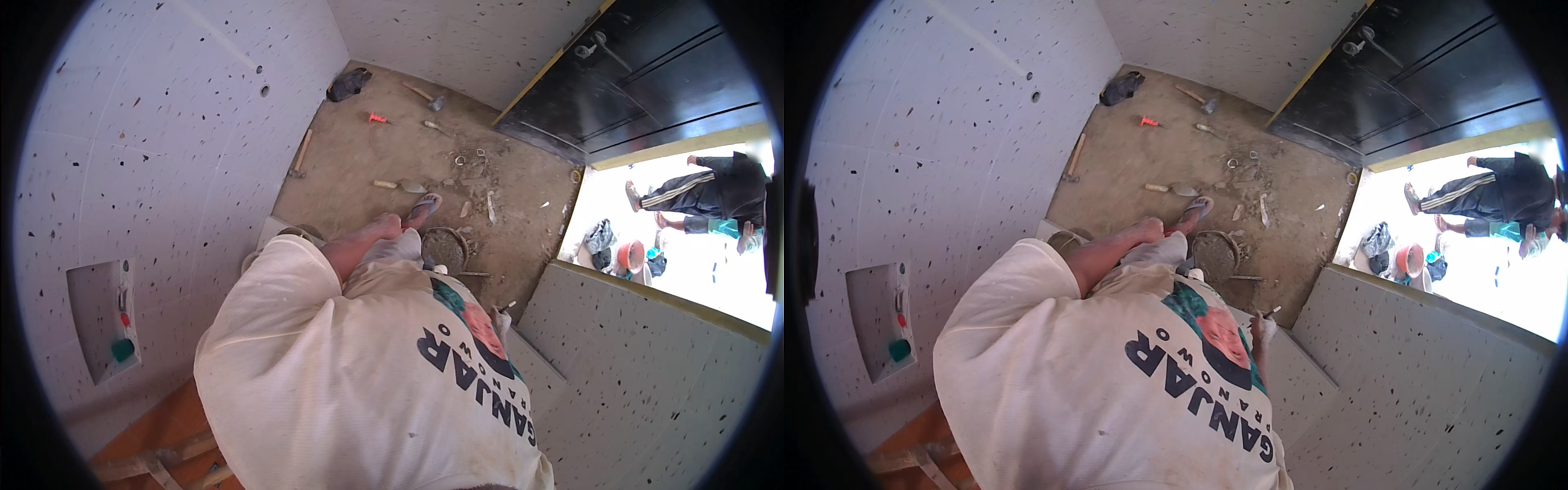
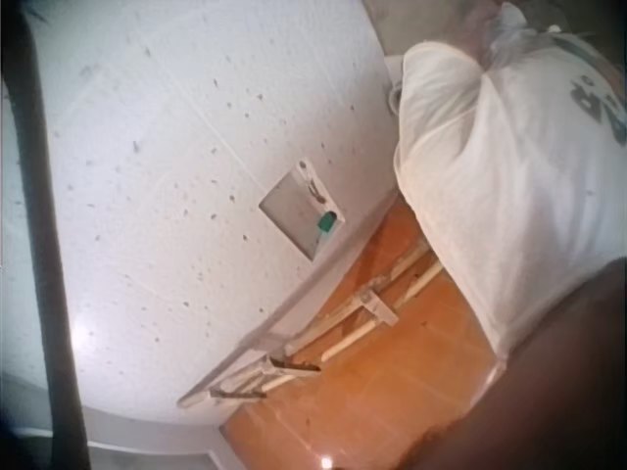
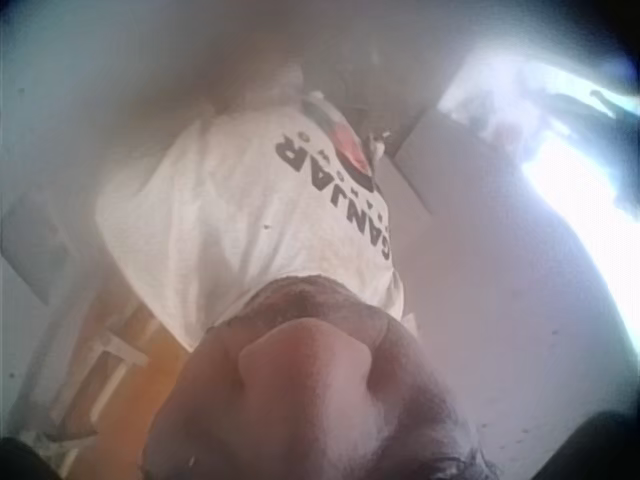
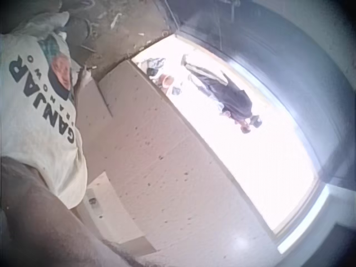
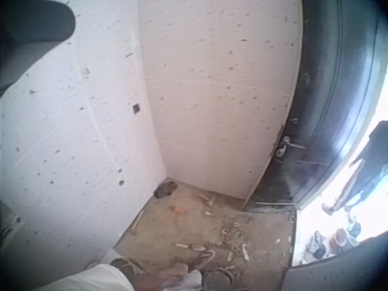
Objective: The person measures and marks a wall with a flexible conduit and a marker. They then use a hammer to drive a nail into the wall to secure the conduit. Another person assists by handing over tools and materials.
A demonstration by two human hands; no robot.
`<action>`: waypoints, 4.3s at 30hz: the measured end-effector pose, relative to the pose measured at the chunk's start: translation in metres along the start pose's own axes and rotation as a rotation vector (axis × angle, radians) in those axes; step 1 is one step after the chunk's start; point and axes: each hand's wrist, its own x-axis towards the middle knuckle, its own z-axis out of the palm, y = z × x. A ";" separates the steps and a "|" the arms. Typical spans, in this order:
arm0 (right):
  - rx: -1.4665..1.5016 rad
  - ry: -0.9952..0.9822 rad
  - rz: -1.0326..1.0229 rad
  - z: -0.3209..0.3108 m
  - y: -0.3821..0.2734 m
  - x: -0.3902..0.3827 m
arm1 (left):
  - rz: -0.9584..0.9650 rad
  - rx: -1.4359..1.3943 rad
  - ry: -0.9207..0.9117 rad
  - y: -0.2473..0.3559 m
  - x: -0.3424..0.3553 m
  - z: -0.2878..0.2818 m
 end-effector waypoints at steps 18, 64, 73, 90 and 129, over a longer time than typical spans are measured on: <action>-0.210 -0.047 -0.024 0.005 -0.023 0.016 | -0.153 -0.098 0.124 -0.027 -0.030 0.024; -0.244 0.122 0.146 0.036 -0.004 -0.006 | 0.100 -0.112 -0.006 -0.068 0.032 0.006; -0.215 0.115 0.161 0.029 -0.009 -0.020 | 0.134 -0.066 -0.043 -0.073 0.053 0.012; -0.233 0.125 0.235 0.026 0.006 -0.025 | 0.359 0.328 -0.335 -0.067 -0.008 -0.029; -0.187 0.158 0.374 -0.011 0.029 -0.040 | 0.334 0.154 -0.334 0.000 0.032 -0.006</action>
